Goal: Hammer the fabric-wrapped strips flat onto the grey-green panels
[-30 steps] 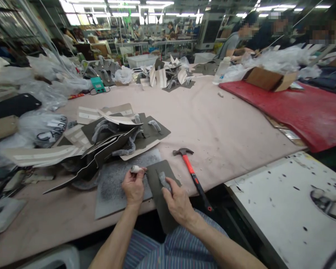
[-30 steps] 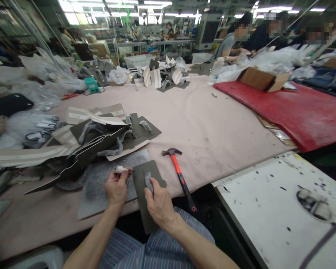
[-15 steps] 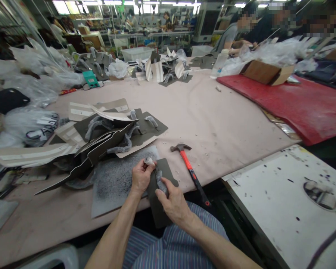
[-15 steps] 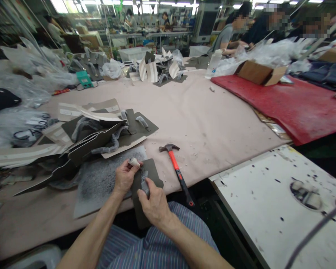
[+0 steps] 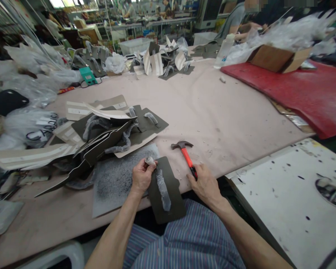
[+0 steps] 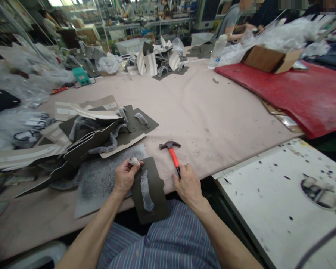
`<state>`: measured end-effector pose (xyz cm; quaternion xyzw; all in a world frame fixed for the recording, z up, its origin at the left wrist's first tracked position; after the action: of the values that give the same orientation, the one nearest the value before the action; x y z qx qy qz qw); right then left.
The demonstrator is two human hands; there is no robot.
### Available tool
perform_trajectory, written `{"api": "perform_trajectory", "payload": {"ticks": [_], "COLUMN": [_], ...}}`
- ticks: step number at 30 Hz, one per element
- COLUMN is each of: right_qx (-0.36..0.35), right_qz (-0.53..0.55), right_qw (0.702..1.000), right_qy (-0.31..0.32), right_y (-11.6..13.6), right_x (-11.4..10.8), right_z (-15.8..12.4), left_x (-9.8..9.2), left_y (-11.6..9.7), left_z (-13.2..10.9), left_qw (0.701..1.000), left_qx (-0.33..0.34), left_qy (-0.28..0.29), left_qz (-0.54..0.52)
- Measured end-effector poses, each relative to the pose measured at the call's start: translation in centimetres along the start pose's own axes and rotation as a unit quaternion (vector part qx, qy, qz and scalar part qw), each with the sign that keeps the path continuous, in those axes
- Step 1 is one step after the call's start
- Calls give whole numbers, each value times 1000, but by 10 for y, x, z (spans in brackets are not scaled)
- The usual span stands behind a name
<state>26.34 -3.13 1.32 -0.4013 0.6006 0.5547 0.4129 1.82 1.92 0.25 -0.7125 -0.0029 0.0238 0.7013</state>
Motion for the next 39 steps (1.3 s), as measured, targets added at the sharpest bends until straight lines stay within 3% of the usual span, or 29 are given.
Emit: {"api": "perform_trajectory", "payload": {"ticks": [4, 6, 8, 11, 12, 15, 17, 19, 21, 23, 26, 28, 30, 32, 34, 36, 39], "right_qx": [28, 73, 142, 191, 189, 185, 154, 60, -56, -138, -199, -222, -234, -219, -204, -229, -245], "right_qz": [-3, 103, 295, 492, 511, 534, 527, 463, 334, 195, 36, 1, 53, 147, 201, 161, 18], "right_qw": [998, 989, 934, 813, 795, 777, 802, 873, 940, 971, 975, 970, 971, 958, 940, 951, 967], "right_qy": [48, 77, 140, 248, 269, 278, 235, 143, 40, 6, 89, 101, 19, -109, -187, -134, 71], "right_y": [-1, -6, -11, -8, -4, 16, 30, 41, 47, 49, 50, 55, 65, 72, 74, 72, 57], "right_x": [1, -1, -2, -8, -12, -29, -47, -69, -88, -97, -104, -118, -139, -154, -153, -135, -102], "right_z": [12, 21, 31, 41, 43, 41, 35, 26, 15, 7, 3, 4, 4, 1, -5, -10, -9], "left_x": [1, 2, 2, 2, 2, 2, 3, 3, 3, 3, 3, 3, 3, 2, 3, 5, 7], "left_y": [-3, -6, -7, -8, -8, -5, -3, -1, 0, 0, -2, -2, -1, 0, 0, 0, -1], "left_z": [-1, -1, -1, -2, -2, -4, -5, -7, -9, -10, -10, -10, -10, -10, -9, -9, -9], "left_qw": [1000, 999, 997, 994, 993, 990, 987, 983, 979, 977, 975, 974, 973, 972, 972, 970, 967], "left_qx": [3, 12, 21, 32, 36, 53, 65, 74, 81, 85, 87, 87, 85, 84, 86, 84, 76], "left_qy": [1, 0, 4, 22, 26, 23, 22, 23, 26, 27, 30, 33, 36, 37, 36, 36, 39], "left_qz": [24, 44, 70, 102, 109, 131, 149, 168, 184, 194, 203, 208, 212, 214, 217, 226, 241]}}
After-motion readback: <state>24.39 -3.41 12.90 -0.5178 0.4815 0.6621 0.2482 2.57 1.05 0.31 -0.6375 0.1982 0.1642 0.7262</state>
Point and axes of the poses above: each hand's wrist, its own z-axis towards the middle knuckle, its own x-axis out of the palm, y = z × x, the point moved 2 cm from there along z, towards the middle knuckle, and after that the axes turned 4 degrees about y, right-handed, at the moved point
